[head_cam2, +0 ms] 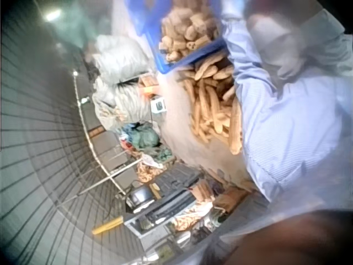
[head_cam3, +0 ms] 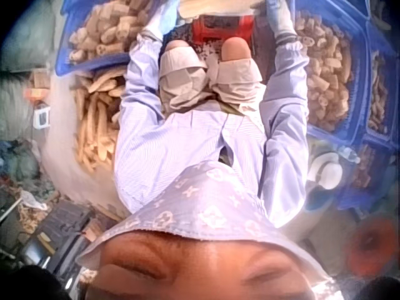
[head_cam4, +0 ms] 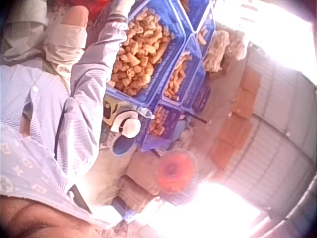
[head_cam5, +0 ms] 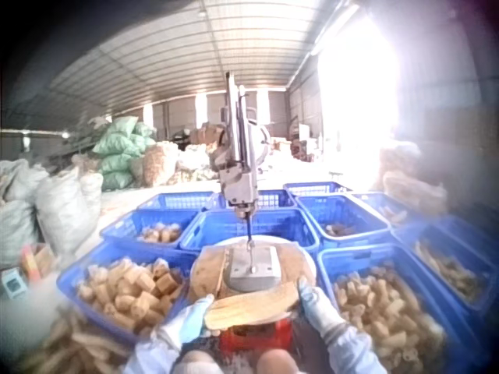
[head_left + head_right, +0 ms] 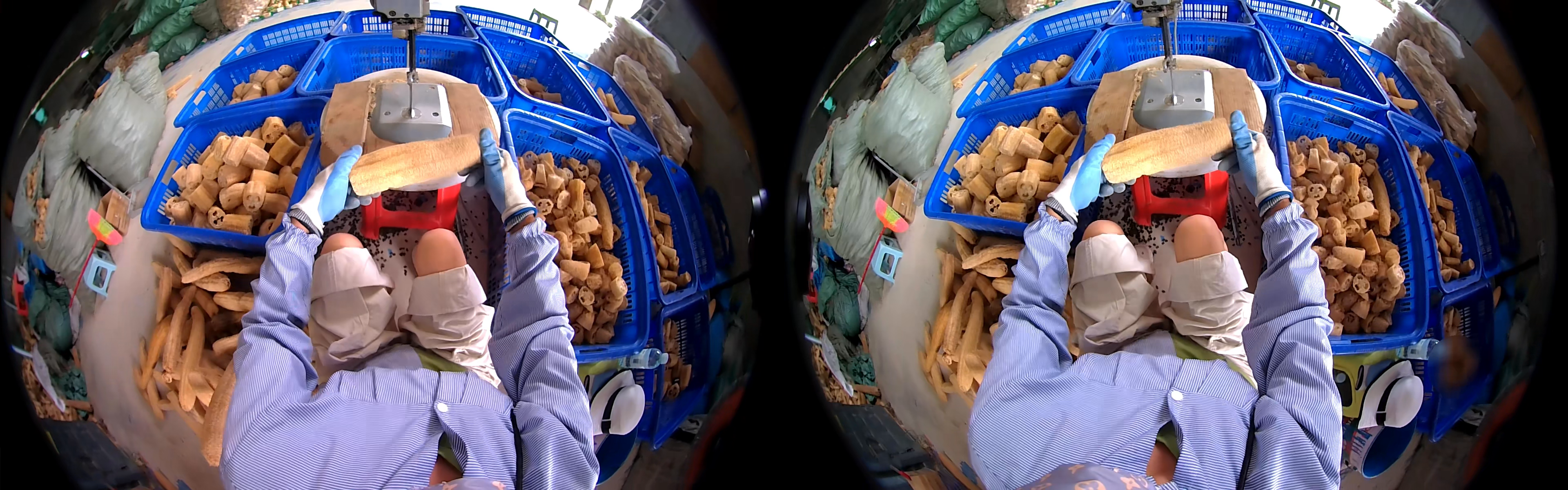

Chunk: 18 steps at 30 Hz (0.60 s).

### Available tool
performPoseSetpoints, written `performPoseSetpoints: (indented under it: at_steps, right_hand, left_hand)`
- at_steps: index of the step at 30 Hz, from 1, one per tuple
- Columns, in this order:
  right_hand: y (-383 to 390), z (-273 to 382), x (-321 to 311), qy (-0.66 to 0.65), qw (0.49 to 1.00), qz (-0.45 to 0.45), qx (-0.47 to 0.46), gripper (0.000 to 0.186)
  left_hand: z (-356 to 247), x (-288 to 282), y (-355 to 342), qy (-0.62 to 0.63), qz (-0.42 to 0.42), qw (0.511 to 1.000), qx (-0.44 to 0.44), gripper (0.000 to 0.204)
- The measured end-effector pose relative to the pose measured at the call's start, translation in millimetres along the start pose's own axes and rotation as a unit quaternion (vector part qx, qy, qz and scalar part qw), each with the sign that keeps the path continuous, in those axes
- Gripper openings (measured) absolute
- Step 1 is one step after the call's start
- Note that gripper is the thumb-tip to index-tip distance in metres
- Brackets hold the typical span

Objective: The person cuts loofah sponges into smaller cylindrical pieces using a motorized cutting machine.

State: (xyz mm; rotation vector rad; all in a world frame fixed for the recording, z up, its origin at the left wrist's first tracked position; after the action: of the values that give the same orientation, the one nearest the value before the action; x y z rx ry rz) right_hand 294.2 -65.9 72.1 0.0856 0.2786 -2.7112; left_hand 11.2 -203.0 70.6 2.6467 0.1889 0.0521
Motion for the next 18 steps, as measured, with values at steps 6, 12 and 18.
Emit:
performPoseSetpoints:
  at_steps: [6,12,18]
  right_hand:
    - [5.8,-30.2,17.6,-0.180,0.983,-0.045,-0.003,0.079]
    - [36.9,-54.4,35.0,-0.213,0.977,-0.009,0.027,0.059]
    - [52.0,-52.1,54.5,-0.228,0.973,0.003,0.022,0.051]
  left_hand:
    - [52.2,-26.6,-37.6,0.367,0.196,0.902,-0.112,0.059]
    - [91.7,-63.9,-35.0,0.516,0.294,0.792,-0.140,0.066]
    - [122.4,-101.9,-26.5,0.555,0.356,0.736,-0.154,0.056]
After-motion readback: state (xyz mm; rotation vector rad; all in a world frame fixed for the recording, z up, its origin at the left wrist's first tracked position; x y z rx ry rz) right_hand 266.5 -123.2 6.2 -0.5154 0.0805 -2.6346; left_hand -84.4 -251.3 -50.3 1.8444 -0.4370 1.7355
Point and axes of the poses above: each hand's wrist, its own y-axis away from the middle knuckle, its own x-axis out of the palm, z = x × y, the point moved 2 cm from there along -y, towards the middle knuckle, and after that the axes turned 13 degrees about -x, right-handed, at the moved point
